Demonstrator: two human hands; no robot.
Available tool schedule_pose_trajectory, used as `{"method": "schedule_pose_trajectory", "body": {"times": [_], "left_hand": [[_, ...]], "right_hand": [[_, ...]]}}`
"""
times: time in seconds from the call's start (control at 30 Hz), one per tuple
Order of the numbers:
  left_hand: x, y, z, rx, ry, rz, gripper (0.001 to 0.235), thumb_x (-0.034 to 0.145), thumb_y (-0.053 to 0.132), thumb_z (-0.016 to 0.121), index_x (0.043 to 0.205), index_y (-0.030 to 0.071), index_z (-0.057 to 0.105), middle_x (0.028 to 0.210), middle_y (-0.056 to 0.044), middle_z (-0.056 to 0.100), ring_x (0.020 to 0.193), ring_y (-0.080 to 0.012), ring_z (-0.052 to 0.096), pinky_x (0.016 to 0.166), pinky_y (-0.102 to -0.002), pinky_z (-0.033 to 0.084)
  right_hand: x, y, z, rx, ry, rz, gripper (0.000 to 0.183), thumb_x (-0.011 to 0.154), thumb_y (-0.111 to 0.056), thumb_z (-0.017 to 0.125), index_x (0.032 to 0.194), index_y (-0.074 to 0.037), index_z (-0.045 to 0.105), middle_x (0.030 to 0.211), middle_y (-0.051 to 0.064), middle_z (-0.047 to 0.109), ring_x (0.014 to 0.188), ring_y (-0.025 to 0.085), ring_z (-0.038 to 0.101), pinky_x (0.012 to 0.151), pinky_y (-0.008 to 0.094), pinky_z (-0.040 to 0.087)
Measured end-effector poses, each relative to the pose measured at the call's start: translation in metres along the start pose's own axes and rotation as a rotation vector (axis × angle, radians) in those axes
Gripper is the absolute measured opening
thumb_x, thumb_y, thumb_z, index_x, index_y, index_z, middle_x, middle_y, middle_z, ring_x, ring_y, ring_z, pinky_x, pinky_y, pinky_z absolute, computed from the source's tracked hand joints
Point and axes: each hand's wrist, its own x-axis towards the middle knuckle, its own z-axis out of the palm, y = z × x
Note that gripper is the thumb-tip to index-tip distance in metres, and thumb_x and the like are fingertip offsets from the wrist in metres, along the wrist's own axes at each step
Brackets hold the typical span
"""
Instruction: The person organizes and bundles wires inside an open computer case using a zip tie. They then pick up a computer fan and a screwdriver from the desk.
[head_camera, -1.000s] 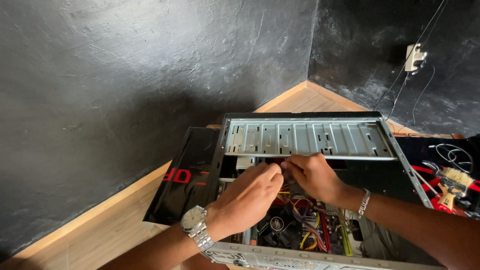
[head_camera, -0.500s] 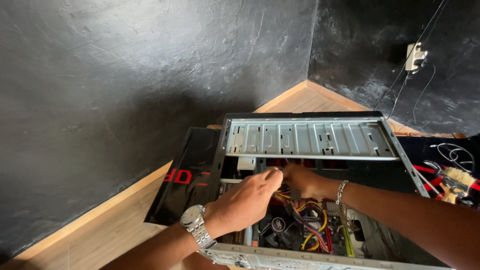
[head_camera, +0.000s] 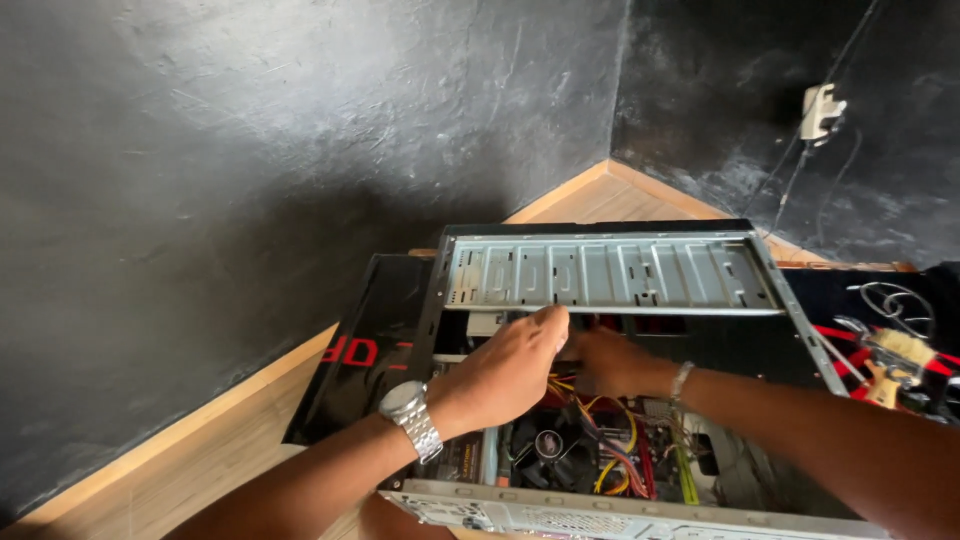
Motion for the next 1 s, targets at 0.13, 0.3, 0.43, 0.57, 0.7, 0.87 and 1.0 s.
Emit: {"method": "schedule_pose_trajectory", "body": {"times": [0.13, 0.3, 0.43, 0.57, 0.7, 0.87, 1.0], "left_hand": [[0.004, -0.009, 0.013, 0.052, -0.023, -0.018, 0.039, 0.1, -0.008, 0.029, 0.138, -0.007, 0.036, 0.118, -0.029, 0.056, 0.093, -0.0474, 0.066, 0.072, -0.056, 0.058], [0.012, -0.014, 0.01, -0.037, -0.002, -0.009, 0.035, 0.097, -0.008, 0.031, 0.132, -0.01, 0.038, 0.113, -0.031, 0.057, 0.089, -0.0491, 0.064, 0.071, -0.053, 0.056], [0.025, -0.032, 0.021, 0.083, 0.028, 0.006, 0.011, 0.095, -0.001, 0.038, 0.105, 0.001, 0.043, 0.092, -0.024, 0.054, 0.085, -0.0512, 0.061, 0.065, -0.053, 0.051], [0.024, 0.016, -0.015, 0.03, -0.128, -0.187, 0.034, 0.095, -0.017, 0.037, 0.127, -0.009, 0.044, 0.081, -0.011, 0.051, 0.057, -0.0196, 0.045, 0.045, -0.033, 0.042], [0.026, -0.004, -0.009, -0.041, -0.128, -0.157, 0.038, 0.082, -0.027, 0.028, 0.085, 0.01, 0.036, 0.068, 0.002, 0.03, 0.053, -0.012, 0.026, 0.044, -0.031, 0.023], [0.024, -0.001, -0.019, 0.04, -0.097, -0.12, 0.018, 0.103, -0.01, 0.037, 0.095, 0.004, 0.044, 0.064, -0.001, 0.035, 0.047, -0.0137, 0.027, 0.041, -0.031, 0.026], [0.024, -0.006, -0.02, 0.003, -0.075, -0.108, 0.015, 0.106, -0.002, 0.038, 0.094, 0.005, 0.042, 0.063, -0.002, 0.037, 0.047, -0.0146, 0.028, 0.042, -0.034, 0.026]], "right_hand": [[-0.016, -0.037, -0.017, -0.091, 0.011, -0.071, 0.037, 0.084, -0.028, 0.073, 0.119, -0.016, 0.069, 0.109, 0.007, 0.076, 0.104, 0.031, 0.074, 0.075, 0.046, 0.066], [-0.049, -0.063, -0.048, -0.036, -0.003, -0.002, 0.029, 0.092, -0.031, 0.06, 0.111, -0.015, 0.076, 0.098, 0.009, 0.079, 0.094, 0.031, 0.076, 0.074, 0.044, 0.063], [-0.075, -0.078, -0.078, 0.021, -0.016, 0.075, 0.041, 0.1, -0.034, 0.048, 0.102, -0.014, 0.084, 0.087, 0.01, 0.082, 0.084, 0.031, 0.078, 0.073, 0.042, 0.061], [-0.146, -0.128, -0.087, -0.466, 0.089, 0.2, 0.038, 0.109, -0.041, 0.041, 0.091, -0.024, 0.07, 0.068, -0.009, 0.071, 0.052, 0.008, 0.065, 0.053, 0.023, 0.056], [-0.17, -0.159, -0.055, -0.132, 0.321, -0.475, 0.037, 0.077, -0.009, 0.061, 0.108, -0.018, 0.077, 0.087, -0.002, 0.076, 0.069, 0.016, 0.073, 0.062, 0.033, 0.058], [-0.151, -0.198, -0.052, 0.144, -0.346, 0.156, 0.066, 0.099, -0.06, 0.031, 0.162, -0.04, 0.033, 0.175, -0.008, 0.001, 0.161, 0.021, 0.002, 0.127, 0.047, 0.017], [-0.136, -0.188, -0.035, 0.378, -0.299, 0.226, 0.067, 0.096, -0.059, 0.035, 0.159, -0.038, 0.037, 0.17, -0.01, 0.027, 0.157, 0.015, 0.025, 0.126, 0.042, 0.024]]}}
